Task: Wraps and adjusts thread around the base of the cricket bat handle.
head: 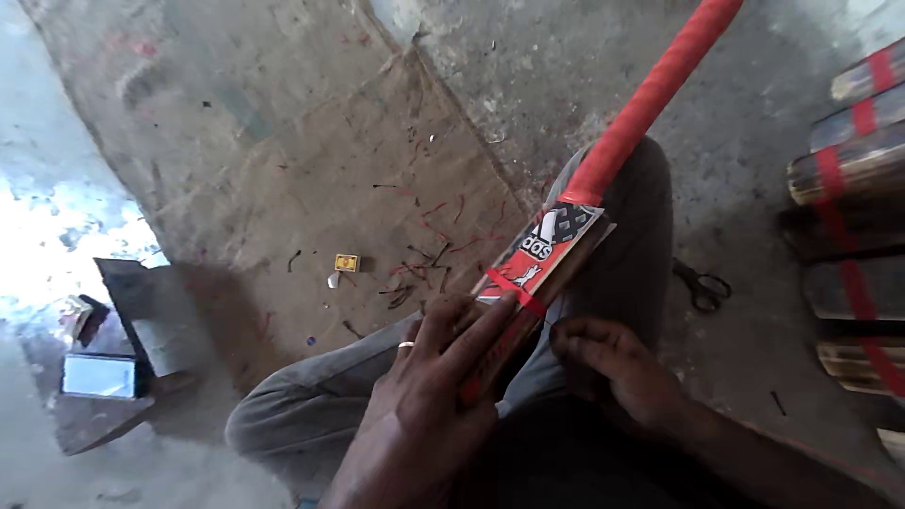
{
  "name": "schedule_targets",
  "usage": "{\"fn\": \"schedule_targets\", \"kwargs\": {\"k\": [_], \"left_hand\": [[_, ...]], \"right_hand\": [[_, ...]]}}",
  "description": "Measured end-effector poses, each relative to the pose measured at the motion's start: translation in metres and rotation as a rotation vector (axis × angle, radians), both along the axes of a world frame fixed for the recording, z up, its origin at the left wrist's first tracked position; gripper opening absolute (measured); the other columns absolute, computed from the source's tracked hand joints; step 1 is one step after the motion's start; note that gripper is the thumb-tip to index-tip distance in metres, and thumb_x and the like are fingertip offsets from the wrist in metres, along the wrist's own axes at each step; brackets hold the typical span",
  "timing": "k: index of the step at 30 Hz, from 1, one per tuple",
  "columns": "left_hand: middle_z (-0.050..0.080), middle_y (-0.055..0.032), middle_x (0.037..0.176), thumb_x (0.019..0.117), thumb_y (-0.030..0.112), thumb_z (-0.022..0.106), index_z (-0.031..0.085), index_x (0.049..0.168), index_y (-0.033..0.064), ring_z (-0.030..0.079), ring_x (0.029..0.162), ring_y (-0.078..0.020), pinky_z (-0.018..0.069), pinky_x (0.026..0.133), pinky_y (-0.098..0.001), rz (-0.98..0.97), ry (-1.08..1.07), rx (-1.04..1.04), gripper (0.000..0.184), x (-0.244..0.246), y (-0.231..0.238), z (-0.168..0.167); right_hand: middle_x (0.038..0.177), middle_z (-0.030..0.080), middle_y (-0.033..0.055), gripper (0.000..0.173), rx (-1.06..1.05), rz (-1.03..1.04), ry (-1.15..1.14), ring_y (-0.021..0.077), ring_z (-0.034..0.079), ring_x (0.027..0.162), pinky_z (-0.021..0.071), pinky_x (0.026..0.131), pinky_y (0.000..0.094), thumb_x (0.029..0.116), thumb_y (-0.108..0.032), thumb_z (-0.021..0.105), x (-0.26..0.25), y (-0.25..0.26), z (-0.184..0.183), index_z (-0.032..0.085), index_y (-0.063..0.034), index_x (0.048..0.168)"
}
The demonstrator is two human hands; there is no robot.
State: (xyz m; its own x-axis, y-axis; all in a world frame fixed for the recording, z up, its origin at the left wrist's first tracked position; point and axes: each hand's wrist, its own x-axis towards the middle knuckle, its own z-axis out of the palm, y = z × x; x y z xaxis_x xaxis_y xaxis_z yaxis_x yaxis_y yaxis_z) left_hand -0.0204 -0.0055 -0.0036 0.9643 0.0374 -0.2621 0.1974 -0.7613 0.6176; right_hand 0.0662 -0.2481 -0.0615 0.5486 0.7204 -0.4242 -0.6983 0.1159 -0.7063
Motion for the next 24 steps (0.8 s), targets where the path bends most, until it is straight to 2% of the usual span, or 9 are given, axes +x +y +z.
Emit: {"fn": "schedule_targets", "kwargs": {"k": [3,5,7,9,10,12,14,20,24], "left_hand": [[0.051,0.0108,0.147,0.0819,0.025,0.077,0.035,0.155,0.0514,0.064,0.114,-0.0102,0.0636,0.084,-0.0385,0.027,0.186,-0.416,0.088,0.003,0.018,-0.002],[0.056,0.0100,0.143,0.0894,0.029,0.075,0.035,0.155,0.0503,0.067,0.106,-0.0118,0.0629,0.083,-0.0386,0.081,0.240,-0.484,0.080,0.004,0.023,-0.010],[0.049,0.0136,0.150,0.0952,0.036,0.067,0.037,0.154,0.0512,0.066,0.103,-0.0112,0.0605,0.076,-0.0427,0.159,0.084,-0.162,0.068,0.001,0.015,-0.016],[0.041,0.0024,0.160,0.0969,0.038,0.062,0.041,0.154,0.0433,0.059,0.124,-0.0253,0.0531,0.085,-0.0580,0.233,-0.103,0.242,0.061,-0.005,-0.007,-0.025],[0.039,-0.0058,0.161,0.0945,0.042,0.066,0.043,0.155,0.0368,0.050,0.135,-0.0340,0.0460,0.094,-0.0660,0.241,-0.145,0.392,0.065,-0.007,-0.020,-0.033],[0.023,-0.0076,0.169,0.0882,0.062,0.064,0.034,0.160,0.0328,0.028,0.152,-0.0367,0.0332,0.106,-0.0713,0.219,-0.115,0.597,0.084,-0.009,-0.045,-0.055],[0.008,-0.0087,0.173,0.0920,0.057,0.062,0.021,0.165,0.0301,0.013,0.157,-0.0350,0.0276,0.112,-0.0721,0.219,-0.093,0.621,0.087,-0.010,-0.055,-0.074],[0.010,-0.0107,0.172,0.0823,0.036,0.071,0.019,0.165,0.0283,0.017,0.156,-0.0386,0.0399,0.102,-0.0702,0.177,-0.131,0.547,0.098,-0.005,-0.044,-0.075],[0.013,-0.0043,0.172,0.0803,0.041,0.073,0.023,0.161,0.0434,0.025,0.153,-0.0365,0.0463,0.093,-0.0676,0.130,-0.084,0.489,0.095,0.000,-0.032,-0.065]], "right_hand": [[0.070,0.051,0.0022,0.016,0.010,-0.004,-0.009,0.0057,0.044,0.054,0.0397,0.050,0.0207,0.1040,-0.021,0.057,0.003,0.011,0.005,0.070,-0.0128,0.109],[0.066,0.049,0.0004,0.018,-0.027,-0.023,-0.021,0.0050,0.043,0.051,0.0401,0.048,0.0199,0.1039,-0.021,0.055,0.005,0.019,0.000,0.071,-0.0137,0.109],[0.071,0.052,0.0021,0.022,-0.061,-0.023,-0.032,0.0064,0.042,0.052,0.0386,0.048,0.0211,0.1054,-0.021,0.052,0.009,0.028,-0.007,0.070,-0.0135,0.114],[0.073,0.053,0.0033,0.024,-0.099,-0.015,-0.068,0.0073,0.042,0.052,0.0387,0.047,0.0211,0.1070,-0.022,0.051,0.012,0.036,-0.009,0.070,-0.0121,0.118],[0.073,0.053,0.0037,0.025,-0.125,-0.011,-0.085,0.0078,0.042,0.051,0.0388,0.046,0.0214,0.1072,-0.023,0.051,0.012,0.038,-0.010,0.070,-0.0119,0.119],[0.071,0.051,0.0026,0.025,-0.178,-0.001,-0.113,0.0083,0.042,0.052,0.0376,0.046,0.0216,0.1061,-0.024,0.051,0.010,0.038,-0.012,0.070,-0.0138,0.119],[0.071,0.050,0.0013,0.023,-0.217,-0.004,-0.095,0.0078,0.043,0.053,0.0385,0.047,0.0212,0.1047,-0.024,0.053,0.005,0.028,-0.016,0.071,-0.0152,0.117],[0.063,0.042,-0.0014,0.022,-0.275,-0.062,-0.066,0.0074,0.039,0.050,0.0364,0.048,0.0235,0.1033,-0.021,0.052,-0.013,-0.016,-0.035,0.071,-0.0143,0.112],[0.063,0.043,-0.0013,0.021,-0.229,-0.057,-0.064,0.0072,0.039,0.051,0.0371,0.049,0.0233,0.1036,-0.021,0.053,-0.013,-0.019,-0.029,0.071,-0.0138,0.109]]}}
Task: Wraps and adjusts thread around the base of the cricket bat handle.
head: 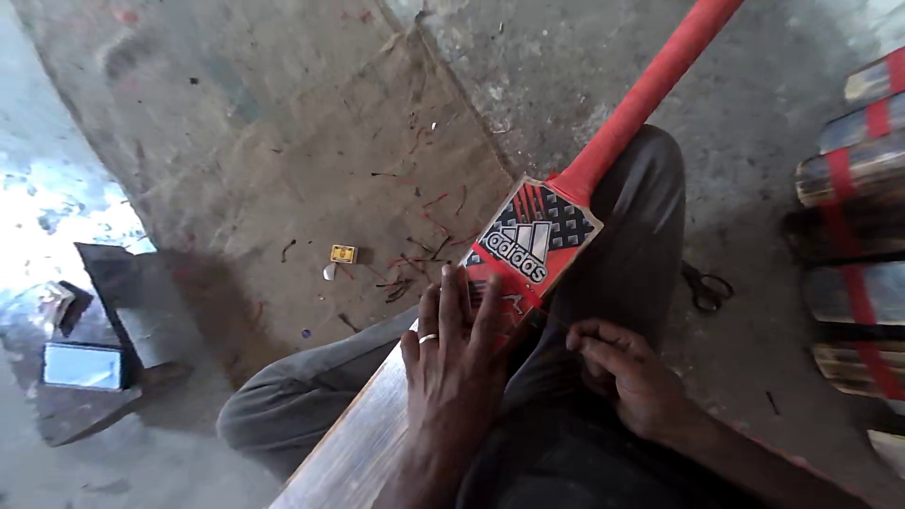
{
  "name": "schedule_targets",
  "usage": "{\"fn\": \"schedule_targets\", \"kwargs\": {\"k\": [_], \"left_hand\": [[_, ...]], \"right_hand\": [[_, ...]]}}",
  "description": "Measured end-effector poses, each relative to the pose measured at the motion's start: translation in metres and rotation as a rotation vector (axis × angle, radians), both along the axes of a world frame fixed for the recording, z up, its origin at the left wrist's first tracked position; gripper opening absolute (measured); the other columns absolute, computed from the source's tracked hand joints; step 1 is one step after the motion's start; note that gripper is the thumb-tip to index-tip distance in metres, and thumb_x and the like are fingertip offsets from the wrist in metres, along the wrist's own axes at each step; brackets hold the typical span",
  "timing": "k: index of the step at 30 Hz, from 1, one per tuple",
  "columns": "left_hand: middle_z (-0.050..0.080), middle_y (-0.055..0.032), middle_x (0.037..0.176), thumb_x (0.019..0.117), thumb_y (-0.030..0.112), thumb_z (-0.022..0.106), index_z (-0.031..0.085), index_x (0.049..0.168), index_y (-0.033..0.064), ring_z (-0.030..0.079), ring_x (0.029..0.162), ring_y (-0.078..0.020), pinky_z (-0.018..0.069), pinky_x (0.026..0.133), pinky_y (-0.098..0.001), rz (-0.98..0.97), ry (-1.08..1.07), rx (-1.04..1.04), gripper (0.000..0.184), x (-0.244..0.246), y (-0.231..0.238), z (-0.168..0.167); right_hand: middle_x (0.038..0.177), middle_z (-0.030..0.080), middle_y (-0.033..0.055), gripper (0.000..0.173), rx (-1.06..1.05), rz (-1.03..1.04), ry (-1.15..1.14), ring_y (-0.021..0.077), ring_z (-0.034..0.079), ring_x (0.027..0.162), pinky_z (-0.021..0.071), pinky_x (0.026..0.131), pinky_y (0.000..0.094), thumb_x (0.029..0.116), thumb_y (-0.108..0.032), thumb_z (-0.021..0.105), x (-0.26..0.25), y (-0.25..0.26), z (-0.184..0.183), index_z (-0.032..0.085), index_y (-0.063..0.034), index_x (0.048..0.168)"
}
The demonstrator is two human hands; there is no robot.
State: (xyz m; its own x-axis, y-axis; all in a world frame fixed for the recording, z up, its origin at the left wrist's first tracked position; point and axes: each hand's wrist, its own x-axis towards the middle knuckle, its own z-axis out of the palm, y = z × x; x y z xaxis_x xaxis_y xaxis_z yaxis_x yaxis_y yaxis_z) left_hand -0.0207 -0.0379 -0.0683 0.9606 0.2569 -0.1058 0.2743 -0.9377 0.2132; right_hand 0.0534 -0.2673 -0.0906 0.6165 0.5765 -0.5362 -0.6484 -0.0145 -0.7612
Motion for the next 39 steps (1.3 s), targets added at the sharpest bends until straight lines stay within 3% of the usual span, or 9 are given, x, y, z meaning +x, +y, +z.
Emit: {"fn": "schedule_targets", "kwargs": {"k": [7,9,13,16,19,22,25,31,39], "left_hand": [[0.040,0.0167,0.157,0.0727,0.023,0.083,0.027,0.155,0.0581,0.062,0.119,-0.0096,0.0613,0.085,-0.0450,0.042,0.343,-0.813,0.106,0.008,0.040,0.058],[0.062,0.0110,0.134,0.0730,0.017,0.083,0.030,0.154,0.0577,0.069,0.100,-0.0105,0.0635,0.078,-0.0385,0.121,0.451,-1.077,0.105,0.008,0.047,0.066],[0.066,0.0020,0.132,0.0856,0.022,0.081,0.033,0.156,0.0489,0.071,0.102,-0.0165,0.0631,0.084,-0.0383,0.033,0.464,-1.317,0.089,0.013,0.068,0.047],[0.061,0.0145,0.138,0.0925,0.045,0.072,0.044,0.151,0.0478,0.064,0.116,-0.0076,0.0590,0.094,-0.0399,0.094,0.153,-0.773,0.065,0.006,0.059,0.056],[0.046,-0.0082,0.156,0.0903,0.058,0.066,0.046,0.154,0.0291,0.047,0.137,-0.0371,0.0401,0.101,-0.0684,0.096,-0.088,-0.037,0.073,-0.009,0.010,0.050],[0.019,-0.0012,0.171,0.0945,0.059,0.055,0.025,0.164,0.0289,0.030,0.151,-0.0308,0.0308,0.109,-0.0640,0.071,0.030,0.318,0.081,-0.022,-0.030,0.014],[0.020,0.0038,0.171,0.0996,0.032,0.054,0.026,0.164,0.0308,0.035,0.148,-0.0220,0.0417,0.102,-0.0473,0.069,-0.014,0.387,0.070,-0.020,-0.029,-0.001],[0.027,-0.0008,0.168,0.0915,0.036,0.066,0.030,0.162,0.0331,0.042,0.143,-0.0264,0.0470,0.097,-0.0473,0.035,-0.056,0.304,0.079,-0.017,-0.022,0.006],[0.030,-0.0039,0.165,0.0873,0.037,0.072,0.034,0.155,0.0534,0.049,0.133,-0.0307,0.0516,0.085,-0.0489,0.001,-0.043,0.260,0.079,-0.004,-0.016,0.019]], "right_hand": [[0.068,0.052,0.0008,0.019,0.130,0.075,-0.043,0.0058,0.046,0.054,0.0423,0.051,0.0213,0.1048,-0.021,0.054,0.012,0.019,0.031,0.072,-0.0141,0.107],[0.070,0.053,0.0017,0.019,0.175,0.073,-0.037,0.0057,0.046,0.054,0.0420,0.051,0.0207,0.1048,-0.019,0.054,0.015,0.024,0.035,0.072,-0.0130,0.107],[0.067,0.050,0.0009,0.018,0.162,0.069,0.022,0.0060,0.044,0.052,0.0398,0.049,0.0210,0.1033,-0.021,0.054,0.021,0.036,0.033,0.070,-0.0135,0.107],[0.069,0.051,0.0016,0.022,0.135,0.063,0.042,0.0062,0.042,0.051,0.0382,0.047,0.0206,0.1049,-0.021,0.053,0.027,0.050,0.030,0.071,-0.0131,0.114],[0.074,0.054,0.0040,0.024,0.089,0.075,0.055,0.0070,0.042,0.051,0.0372,0.046,0.0203,0.1071,-0.023,0.051,0.031,0.060,0.037,0.070,-0.0124,0.119],[0.067,0.047,0.0004,0.022,0.034,0.052,0.092,0.0067,0.042,0.051,0.0380,0.047,0.0205,0.1029,-0.023,0.054,0.024,0.055,0.036,0.071,-0.0153,0.115],[0.067,0.048,0.0003,0.020,-0.009,-0.017,0.129,0.0067,0.043,0.053,0.0397,0.049,0.0207,0.1019,-0.022,0.056,0.014,0.032,0.025,0.072,-0.0149,0.113],[0.066,0.048,-0.0004,0.019,0.033,-0.052,0.202,0.0056,0.043,0.051,0.0388,0.048,0.0203,0.1015,-0.020,0.055,0.000,0.007,0.009,0.072,-0.0154,0.109],[0.064,0.044,-0.0015,0.021,0.114,-0.077,0.289,0.0050,0.039,0.049,0.0360,0.046,0.0202,0.1042,-0.023,0.054,0.001,0.004,-0.006,0.070,-0.0135,0.113]]}}
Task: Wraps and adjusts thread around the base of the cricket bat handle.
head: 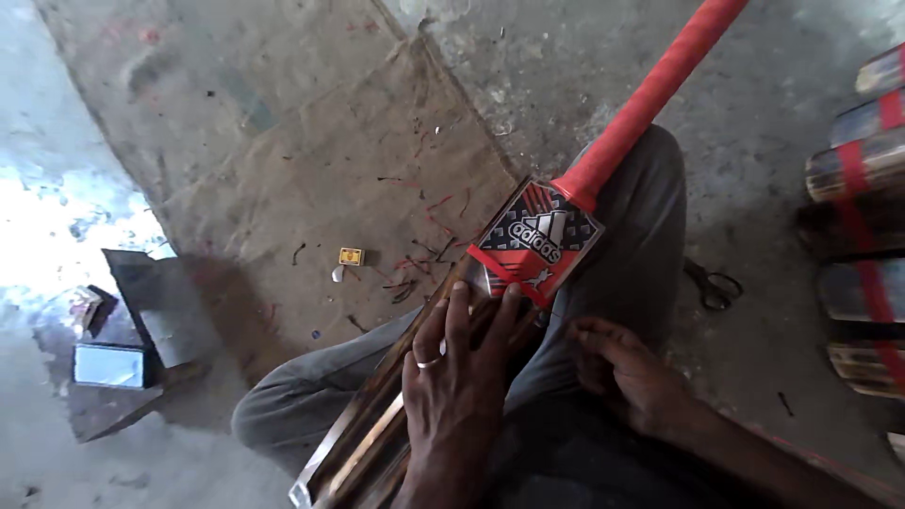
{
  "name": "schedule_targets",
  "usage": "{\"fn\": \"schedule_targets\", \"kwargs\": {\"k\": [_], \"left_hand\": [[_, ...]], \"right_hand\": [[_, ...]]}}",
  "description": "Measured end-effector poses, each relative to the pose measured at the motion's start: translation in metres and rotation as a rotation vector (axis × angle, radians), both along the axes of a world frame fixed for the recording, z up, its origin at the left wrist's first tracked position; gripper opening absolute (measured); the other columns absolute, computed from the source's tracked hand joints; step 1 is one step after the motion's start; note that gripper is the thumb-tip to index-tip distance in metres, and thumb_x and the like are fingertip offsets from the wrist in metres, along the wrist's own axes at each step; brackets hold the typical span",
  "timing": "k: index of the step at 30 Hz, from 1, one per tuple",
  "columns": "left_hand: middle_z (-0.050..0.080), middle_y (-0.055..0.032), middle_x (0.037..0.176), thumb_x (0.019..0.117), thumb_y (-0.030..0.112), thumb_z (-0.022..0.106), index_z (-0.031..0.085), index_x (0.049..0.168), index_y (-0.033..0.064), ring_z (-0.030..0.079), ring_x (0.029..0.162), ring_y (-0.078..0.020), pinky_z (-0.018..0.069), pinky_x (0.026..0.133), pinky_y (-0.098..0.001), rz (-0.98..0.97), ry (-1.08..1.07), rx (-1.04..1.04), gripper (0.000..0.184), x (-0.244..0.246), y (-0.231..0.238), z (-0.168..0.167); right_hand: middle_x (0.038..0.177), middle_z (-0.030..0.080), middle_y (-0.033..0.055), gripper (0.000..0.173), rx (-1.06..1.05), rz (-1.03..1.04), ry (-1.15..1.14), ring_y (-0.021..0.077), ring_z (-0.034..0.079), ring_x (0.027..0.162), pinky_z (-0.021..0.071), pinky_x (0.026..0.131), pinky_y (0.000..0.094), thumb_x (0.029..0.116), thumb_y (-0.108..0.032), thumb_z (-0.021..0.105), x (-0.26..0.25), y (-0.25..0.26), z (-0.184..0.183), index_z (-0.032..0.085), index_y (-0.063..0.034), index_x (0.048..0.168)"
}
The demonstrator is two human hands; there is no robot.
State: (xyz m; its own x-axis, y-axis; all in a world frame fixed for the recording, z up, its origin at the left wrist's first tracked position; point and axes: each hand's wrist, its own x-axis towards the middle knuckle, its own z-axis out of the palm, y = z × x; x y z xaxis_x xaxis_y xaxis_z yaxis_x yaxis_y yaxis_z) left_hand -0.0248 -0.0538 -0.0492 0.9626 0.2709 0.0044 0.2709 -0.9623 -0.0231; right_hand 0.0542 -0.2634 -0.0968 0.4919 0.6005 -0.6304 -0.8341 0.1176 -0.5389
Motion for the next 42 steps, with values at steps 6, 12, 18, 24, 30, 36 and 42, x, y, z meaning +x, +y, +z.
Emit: {"fn": "schedule_targets", "kwargs": {"k": [6,12,18,24,30,36,42], "left_hand": [[0.042,-0.0017,0.156,0.0830,0.034,0.070,0.034,0.154,0.0542,0.054,0.126,-0.0319,0.0559,0.074,-0.0534,-0.091,0.082,-0.369,0.082,0.007,0.030,0.033],[0.053,0.0081,0.144,0.0822,0.023,0.077,0.033,0.156,0.0495,0.064,0.113,-0.0123,0.0628,0.085,-0.0377,-0.035,0.329,-1.296,0.090,0.007,0.066,0.046],[0.048,0.0081,0.153,0.0963,0.042,0.064,0.041,0.154,0.0452,0.059,0.123,-0.0203,0.0528,0.087,-0.0557,0.086,0.017,-0.583,0.062,0.003,0.041,0.023],[0.009,-0.0091,0.172,0.0899,0.057,0.065,0.019,0.165,0.0277,0.018,0.156,-0.0352,0.0343,0.108,-0.0690,0.098,-0.019,-0.116,0.093,-0.003,-0.012,-0.030],[0.011,-0.0076,0.172,0.0788,0.053,0.074,0.016,0.165,0.0290,0.020,0.155,-0.0341,0.0398,0.103,-0.0685,0.057,0.001,-0.186,0.107,0.001,-0.001,-0.027],[0.018,-0.0055,0.170,0.0775,0.053,0.074,0.028,0.158,0.0502,0.031,0.150,-0.0349,0.0471,0.091,-0.0653,0.009,0.034,-0.299,0.093,0.005,0.012,-0.016],[0.015,-0.0045,0.171,0.0749,0.051,0.076,0.026,0.156,0.0549,0.029,0.151,-0.0337,0.0486,0.089,-0.0637,0.008,0.041,-0.290,0.096,0.005,0.013,-0.018]], "right_hand": [[0.067,0.049,0.0011,0.018,0.093,0.064,-0.150,0.0063,0.044,0.052,0.0412,0.050,0.0218,0.1040,-0.020,0.055,0.006,0.011,0.024,0.071,-0.0116,0.110],[0.071,0.053,0.0019,0.017,0.177,0.082,-0.222,0.0045,0.045,0.053,0.0410,0.049,0.0191,0.1037,-0.019,0.056,0.015,0.025,0.043,0.071,-0.0121,0.110],[0.072,0.051,0.0018,0.023,0.037,0.112,-0.240,0.0061,0.042,0.051,0.0387,0.047,0.0203,0.1064,-0.023,0.052,0.025,0.046,0.026,0.069,-0.0130,0.118],[0.068,0.047,0.0004,0.023,-0.130,0.131,-0.291,0.0078,0.042,0.053,0.0384,0.049,0.0220,0.1040,-0.025,0.053,0.016,0.034,0.024,0.071,-0.0159,0.116],[0.062,0.042,-0.0020,0.022,-0.118,0.071,-0.289,0.0064,0.038,0.050,0.0364,0.048,0.0231,0.1033,-0.020,0.052,-0.001,-0.007,0.000,0.071,-0.0138,0.111],[0.065,0.047,0.0013,0.021,-0.107,0.141,-0.473,0.0083,0.042,0.051,0.0392,0.048,0.0237,0.1050,-0.020,0.051,0.002,-0.006,0.019,0.071,-0.0126,0.109],[0.070,0.053,0.0022,0.025,-0.232,0.166,-0.669,0.0105,0.045,0.054,0.0400,0.049,0.0253,0.1047,-0.016,0.048,0.001,-0.008,0.014,0.073,-0.0131,0.110]]}}
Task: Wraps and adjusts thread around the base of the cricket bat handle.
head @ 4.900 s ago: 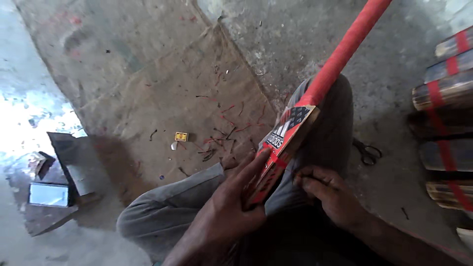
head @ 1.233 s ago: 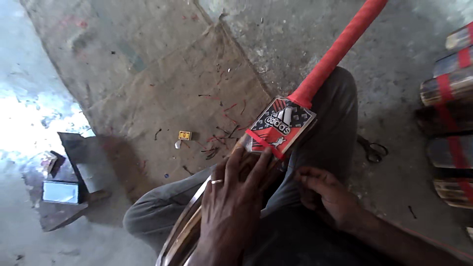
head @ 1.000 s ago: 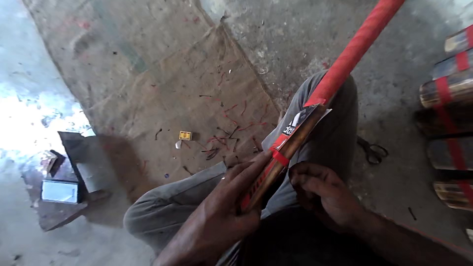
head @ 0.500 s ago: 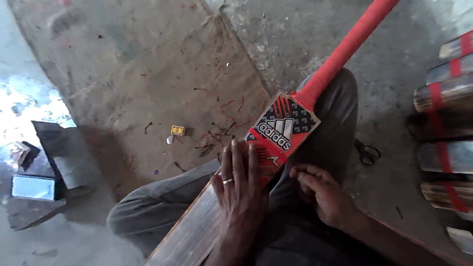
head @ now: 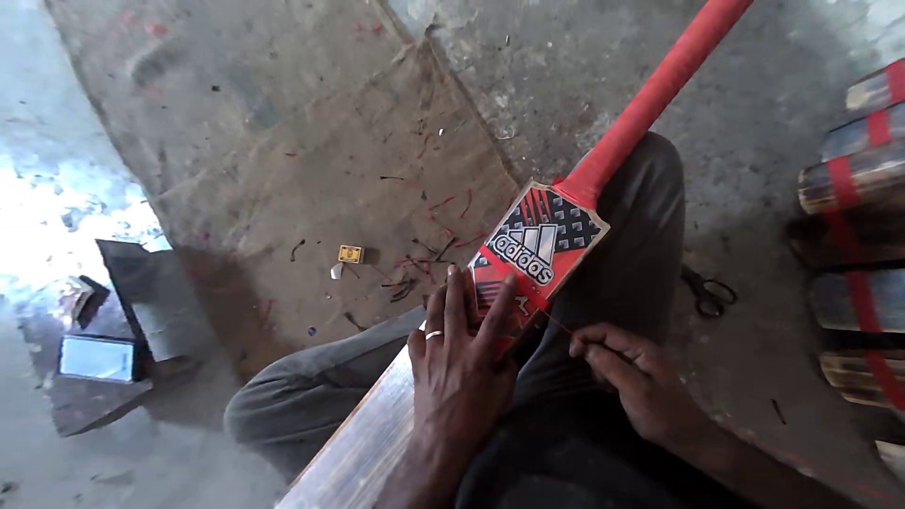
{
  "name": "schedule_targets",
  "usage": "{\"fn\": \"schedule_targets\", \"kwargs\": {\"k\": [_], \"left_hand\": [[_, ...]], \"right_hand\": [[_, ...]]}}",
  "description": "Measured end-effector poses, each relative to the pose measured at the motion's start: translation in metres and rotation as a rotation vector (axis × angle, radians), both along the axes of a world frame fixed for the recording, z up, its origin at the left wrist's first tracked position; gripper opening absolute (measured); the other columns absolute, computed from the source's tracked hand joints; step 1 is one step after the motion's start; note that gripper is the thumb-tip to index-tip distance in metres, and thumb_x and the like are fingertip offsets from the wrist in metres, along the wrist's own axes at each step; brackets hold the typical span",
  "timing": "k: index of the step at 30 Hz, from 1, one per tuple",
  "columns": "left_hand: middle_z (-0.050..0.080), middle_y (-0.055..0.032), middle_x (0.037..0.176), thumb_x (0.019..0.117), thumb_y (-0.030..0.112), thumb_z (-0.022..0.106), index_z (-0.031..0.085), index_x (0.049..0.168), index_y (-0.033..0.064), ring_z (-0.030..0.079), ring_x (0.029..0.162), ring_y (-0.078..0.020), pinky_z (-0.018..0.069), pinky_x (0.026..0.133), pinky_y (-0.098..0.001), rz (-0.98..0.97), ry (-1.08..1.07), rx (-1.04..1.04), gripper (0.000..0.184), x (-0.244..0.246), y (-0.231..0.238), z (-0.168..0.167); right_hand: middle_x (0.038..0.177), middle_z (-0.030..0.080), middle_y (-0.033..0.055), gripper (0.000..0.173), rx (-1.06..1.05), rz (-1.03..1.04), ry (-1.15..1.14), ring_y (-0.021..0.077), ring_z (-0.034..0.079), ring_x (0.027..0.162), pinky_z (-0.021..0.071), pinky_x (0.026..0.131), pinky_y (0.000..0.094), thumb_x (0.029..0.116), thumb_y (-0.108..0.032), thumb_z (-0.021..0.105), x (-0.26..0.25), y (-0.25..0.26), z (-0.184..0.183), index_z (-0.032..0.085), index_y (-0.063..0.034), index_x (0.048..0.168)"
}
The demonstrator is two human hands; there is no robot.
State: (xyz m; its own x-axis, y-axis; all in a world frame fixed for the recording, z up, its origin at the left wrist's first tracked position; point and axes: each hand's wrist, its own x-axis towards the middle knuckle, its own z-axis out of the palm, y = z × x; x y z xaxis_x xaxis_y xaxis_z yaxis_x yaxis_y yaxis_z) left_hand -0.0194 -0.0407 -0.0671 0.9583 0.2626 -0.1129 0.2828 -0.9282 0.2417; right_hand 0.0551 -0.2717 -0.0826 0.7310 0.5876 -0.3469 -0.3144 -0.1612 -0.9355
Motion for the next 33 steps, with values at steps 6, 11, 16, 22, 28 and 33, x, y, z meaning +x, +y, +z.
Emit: {"fn": "schedule_targets", "kwargs": {"k": [6,11,16,22,28,33], "left_hand": [[0.016,-0.0029,0.171,0.0780,0.049,0.075,0.028,0.155,0.0570,0.034,0.149,-0.0326,0.0506,0.088,-0.0623,-0.012,0.026,-0.098,0.090,0.001,0.006,0.009],[0.035,0.0152,0.161,0.0734,0.028,0.082,0.030,0.154,0.0580,0.059,0.124,-0.0109,0.0608,0.086,-0.0483,0.042,0.276,-0.720,0.101,0.004,0.028,0.052],[0.068,0.0016,0.127,0.0797,0.014,0.080,0.032,0.156,0.0520,0.071,0.099,-0.0166,0.0642,0.080,-0.0385,0.066,0.439,-1.295,0.098,0.003,0.051,0.060],[0.059,0.0055,0.144,0.0934,0.024,0.073,0.044,0.155,0.0356,0.065,0.118,-0.0158,0.0609,0.094,-0.0396,-0.011,0.173,-1.145,0.069,0.008,0.071,0.046],[0.037,-0.0030,0.163,0.0904,0.063,0.061,0.045,0.155,0.0313,0.040,0.144,-0.0323,0.0342,0.106,-0.0647,0.049,-0.087,0.273,0.074,-0.016,-0.014,0.024],[0.022,0.0038,0.170,0.0927,0.033,0.062,0.026,0.163,0.0320,0.037,0.146,-0.0231,0.0445,0.098,-0.0467,0.033,-0.054,0.398,0.080,-0.018,-0.024,0.001]], "right_hand": [[0.068,0.051,0.0032,0.024,-0.006,0.005,0.052,0.0121,0.044,0.053,0.0401,0.049,0.0267,0.1051,-0.018,0.050,0.000,0.000,-0.002,0.072,-0.0141,0.111],[0.072,0.057,0.0022,0.022,0.115,0.045,0.069,0.0081,0.047,0.054,0.0424,0.050,0.0225,0.1051,-0.017,0.051,0.009,0.013,0.019,0.073,-0.0137,0.109],[0.071,0.053,0.0019,0.020,0.245,0.067,0.167,0.0053,0.045,0.054,0.0413,0.050,0.0194,0.1057,-0.018,0.052,0.017,0.027,0.031,0.071,-0.0129,0.108],[0.069,0.050,0.0016,0.020,0.252,0.005,0.375,0.0065,0.042,0.051,0.0371,0.046,0.0205,0.1045,-0.020,0.053,0.025,0.052,0.019,0.071,-0.0126,0.111],[0.066,0.045,0.0007,0.025,0.159,-0.004,0.370,0.0070,0.038,0.049,0.0340,0.044,0.0205,0.1052,-0.024,0.051,0.031,0.077,0.037,0.070,-0.0149,0.118],[0.068,0.049,0.0006,0.021,0.085,-0.116,0.432,0.0073,0.044,0.053,0.0399,0.049,0.0213,0.1015,-0.024,0.057,0.008,0.032,0.016,0.073,-0.0166,0.113]]}}
